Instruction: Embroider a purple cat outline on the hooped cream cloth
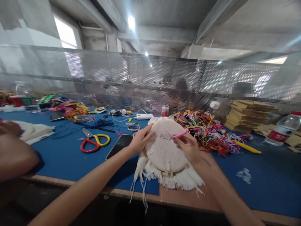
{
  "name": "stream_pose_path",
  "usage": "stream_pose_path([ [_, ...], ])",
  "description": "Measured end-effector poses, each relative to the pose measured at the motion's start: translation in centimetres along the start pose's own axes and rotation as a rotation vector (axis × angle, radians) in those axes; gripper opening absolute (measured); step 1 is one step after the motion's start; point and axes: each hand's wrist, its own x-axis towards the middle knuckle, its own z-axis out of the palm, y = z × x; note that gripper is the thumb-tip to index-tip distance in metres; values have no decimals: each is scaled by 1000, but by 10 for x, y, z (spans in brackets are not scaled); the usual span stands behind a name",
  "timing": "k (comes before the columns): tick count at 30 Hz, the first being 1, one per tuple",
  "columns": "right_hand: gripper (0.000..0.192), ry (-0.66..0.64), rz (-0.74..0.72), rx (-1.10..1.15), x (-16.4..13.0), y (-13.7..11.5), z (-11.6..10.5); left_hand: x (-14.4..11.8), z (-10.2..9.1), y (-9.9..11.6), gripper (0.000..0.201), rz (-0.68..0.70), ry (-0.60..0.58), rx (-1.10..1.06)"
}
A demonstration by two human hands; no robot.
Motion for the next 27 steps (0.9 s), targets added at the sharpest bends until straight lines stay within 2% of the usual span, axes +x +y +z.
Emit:
stream_pose_path([
  [3, 17, -19, 23, -97, 1, -5, -1, 1, 1, -2, 50, 4, 4, -4],
  [6, 24, 22, 99, -133, 1, -9, -5, 2, 0, -2, 49, 25, -15, -25],
  [16, 27, 78, 138, 76, -4, -12, -7, 3, 0, -4, 51, 22, -23, -9],
  [27, 23, 125, 130, 144, -5, -7, -2, 4, 1, -7, 49, 9, -27, 16],
])
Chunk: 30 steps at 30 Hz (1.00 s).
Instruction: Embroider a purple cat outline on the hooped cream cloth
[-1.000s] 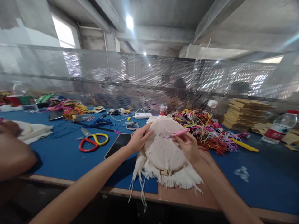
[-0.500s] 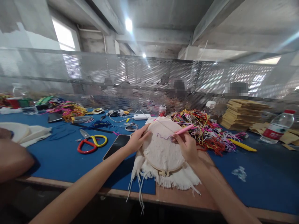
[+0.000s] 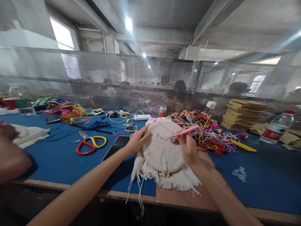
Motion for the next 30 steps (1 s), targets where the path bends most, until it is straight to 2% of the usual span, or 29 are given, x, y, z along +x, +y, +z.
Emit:
stream_pose_path([
  [6, 25, 1, 11, 26, 0, -2, 0, -1, 1, -1, 49, 0, 9, -3],
  [13, 26, -49, -9, -139, 0, 1, -2, 0, 0, 0, 47, 45, 0, -41],
  [24, 18, -134, -170, -385, 3, -2, 2, -2, 1, 2, 49, -5, 40, -7],
  [30, 25, -93, -94, -382, 1, 4, -2, -1, 0, 4, 48, 6, 27, -39],
])
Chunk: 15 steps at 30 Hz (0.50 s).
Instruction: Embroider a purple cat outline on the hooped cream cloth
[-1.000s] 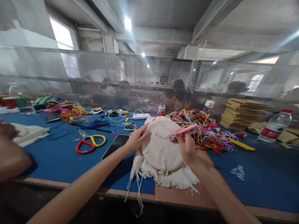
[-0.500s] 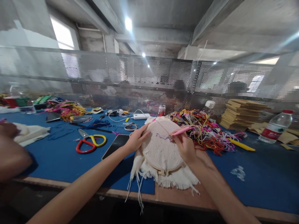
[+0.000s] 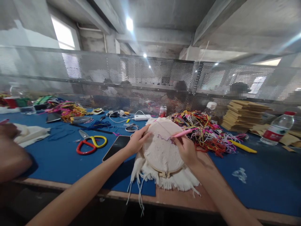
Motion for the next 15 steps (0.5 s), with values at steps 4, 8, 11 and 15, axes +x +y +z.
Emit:
stream_pose_path([
  [4, 26, 16, 70, 136, -1, 4, 0, 1, 0, 1, 48, 7, -4, -3],
  [8, 23, 29, 100, 291, -2, -1, 0, 1, 0, -2, 48, 8, -7, -5],
  [11, 22, 42, 105, 361, -2, -4, 0, 1, 0, -4, 48, 13, -10, -6],
  [15, 22, 36, 99, 361, -2, -2, 0, 1, -1, -3, 48, 14, -18, -3],
])
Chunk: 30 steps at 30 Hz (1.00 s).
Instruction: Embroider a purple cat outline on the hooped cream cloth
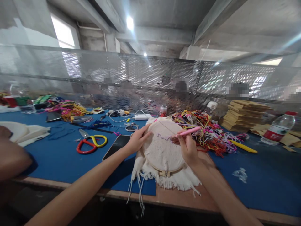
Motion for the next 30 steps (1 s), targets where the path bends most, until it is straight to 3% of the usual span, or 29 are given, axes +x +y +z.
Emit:
stream_pose_path([
  [17, 16, -100, -134, -394, 4, -5, 5, -3, 1, 1, 48, -14, 51, 39],
  [30, 27, -20, 4, -206, 2, 4, -2, 0, 2, -1, 48, -32, 24, -8],
])
